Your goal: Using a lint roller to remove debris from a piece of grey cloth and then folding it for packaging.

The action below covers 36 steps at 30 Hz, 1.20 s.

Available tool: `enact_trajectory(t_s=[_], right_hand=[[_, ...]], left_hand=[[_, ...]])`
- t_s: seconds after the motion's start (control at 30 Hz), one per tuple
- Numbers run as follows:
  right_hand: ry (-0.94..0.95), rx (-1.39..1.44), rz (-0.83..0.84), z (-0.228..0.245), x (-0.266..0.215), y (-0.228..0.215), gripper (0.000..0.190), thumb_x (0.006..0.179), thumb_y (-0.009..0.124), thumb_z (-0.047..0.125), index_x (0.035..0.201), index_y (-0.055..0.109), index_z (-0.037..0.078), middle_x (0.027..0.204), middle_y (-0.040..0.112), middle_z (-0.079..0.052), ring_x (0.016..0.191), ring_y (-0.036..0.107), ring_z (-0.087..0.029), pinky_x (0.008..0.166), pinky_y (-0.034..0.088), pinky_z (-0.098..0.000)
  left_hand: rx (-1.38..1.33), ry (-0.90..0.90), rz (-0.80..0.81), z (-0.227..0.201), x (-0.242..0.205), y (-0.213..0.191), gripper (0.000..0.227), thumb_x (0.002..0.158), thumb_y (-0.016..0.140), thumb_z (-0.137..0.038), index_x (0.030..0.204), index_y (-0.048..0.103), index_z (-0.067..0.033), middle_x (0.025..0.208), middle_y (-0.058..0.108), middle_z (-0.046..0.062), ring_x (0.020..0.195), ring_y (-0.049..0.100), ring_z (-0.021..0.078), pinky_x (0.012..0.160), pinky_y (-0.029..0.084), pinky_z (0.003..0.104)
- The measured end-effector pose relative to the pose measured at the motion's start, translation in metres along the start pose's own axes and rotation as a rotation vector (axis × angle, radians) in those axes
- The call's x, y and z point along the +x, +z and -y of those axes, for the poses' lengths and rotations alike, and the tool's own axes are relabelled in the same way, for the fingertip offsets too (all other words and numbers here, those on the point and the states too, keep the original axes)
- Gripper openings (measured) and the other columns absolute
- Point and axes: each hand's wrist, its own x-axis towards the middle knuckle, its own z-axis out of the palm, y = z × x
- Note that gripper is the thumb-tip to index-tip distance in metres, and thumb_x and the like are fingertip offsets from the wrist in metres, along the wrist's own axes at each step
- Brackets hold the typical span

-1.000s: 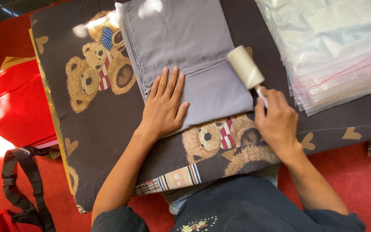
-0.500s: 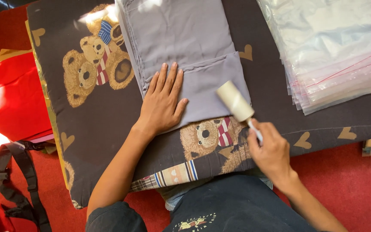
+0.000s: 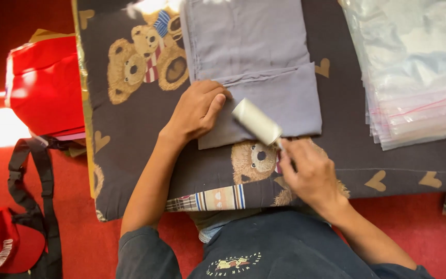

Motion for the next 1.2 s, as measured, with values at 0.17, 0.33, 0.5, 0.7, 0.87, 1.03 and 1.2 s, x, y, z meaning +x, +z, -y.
enact_trajectory(t_s=[0.17, 0.33, 0.5, 0.7, 0.87, 1.03, 1.2], right_hand=[[-0.183, 0.193, 0.320, 0.015, -0.009, 0.013, 0.005, 0.088, 0.064, 0.018, 0.093, 0.067, 0.020, 0.081, 0.068, -0.001, 0.067, 0.074, -0.031, 0.055, 0.061, -0.0423], [-0.143, 0.322, 0.420, 0.002, 0.007, -0.004, 0.013, 0.086, 0.069, 0.017, 0.098, 0.067, 0.013, 0.082, 0.073, -0.009, 0.075, 0.076, -0.035, 0.057, 0.061, -0.0447], [-0.130, 0.186, 0.277, -0.005, 0.041, -0.006, 0.017, 0.092, 0.069, 0.024, 0.105, 0.067, 0.012, 0.087, 0.073, -0.011, 0.079, 0.075, -0.035, 0.060, 0.058, -0.0479], [-0.180, 0.429, 0.477, 0.011, 0.018, 0.014, 0.010, 0.088, 0.067, 0.017, 0.098, 0.067, 0.013, 0.080, 0.072, -0.008, 0.074, 0.076, -0.032, 0.060, 0.062, -0.0405], [-0.070, 0.577, 0.635, -0.002, 0.034, -0.012, 0.023, 0.083, 0.073, 0.015, 0.104, 0.068, 0.009, 0.086, 0.078, -0.018, 0.088, 0.076, -0.041, 0.079, 0.059, -0.0551], [0.036, 0.352, 0.494, -0.023, 0.062, -0.021, 0.022, 0.088, 0.071, 0.021, 0.109, 0.069, 0.013, 0.087, 0.078, -0.015, 0.086, 0.076, -0.037, 0.075, 0.060, -0.0485], [-0.083, 0.409, 0.534, 0.000, 0.085, 0.002, 0.016, 0.092, 0.069, 0.021, 0.105, 0.071, 0.013, 0.088, 0.079, -0.012, 0.086, 0.077, -0.034, 0.076, 0.062, -0.0441]], left_hand=[[-0.142, -0.091, 0.144, -0.012, 0.006, -0.018, 0.054, 0.113, 0.028, -0.027, 0.099, 0.075, -0.0058, 0.108, 0.071, 0.014, 0.105, 0.067, 0.0361, 0.092, 0.052, 0.044], [-0.194, -0.136, 0.172, -0.017, 0.009, -0.030, 0.063, 0.113, 0.021, -0.033, 0.102, 0.076, -0.0050, 0.109, 0.071, 0.016, 0.106, 0.067, 0.0382, 0.093, 0.052, 0.047], [-0.310, -0.242, 0.181, -0.027, 0.010, -0.037, 0.071, 0.111, 0.010, -0.043, 0.113, 0.071, -0.0071, 0.113, 0.070, 0.021, 0.111, 0.064, 0.0451, 0.097, 0.049, 0.054], [-0.338, -0.348, 0.189, -0.025, 0.007, -0.032, 0.077, 0.107, 0.004, -0.053, 0.122, 0.069, -0.0138, 0.115, 0.070, 0.022, 0.113, 0.064, 0.0474, 0.102, 0.047, 0.057], [-0.261, -0.140, -0.005, -0.031, -0.018, -0.022, 0.069, 0.108, 0.010, -0.050, 0.135, 0.061, -0.0122, 0.133, 0.065, 0.013, 0.137, 0.054, 0.0355, 0.125, 0.026, 0.051], [0.011, -0.029, -0.360, -0.100, -0.055, -0.030, 0.041, 0.101, 0.043, -0.031, 0.111, 0.073, -0.0055, 0.107, 0.070, 0.011, 0.104, 0.068, 0.0335, 0.102, 0.051, 0.049], [0.226, -0.117, -0.221, -0.138, -0.084, -0.001, 0.028, 0.094, 0.061, -0.026, 0.106, 0.072, -0.0033, 0.106, 0.068, 0.013, 0.102, 0.068, 0.0333, 0.096, 0.054, 0.046]])
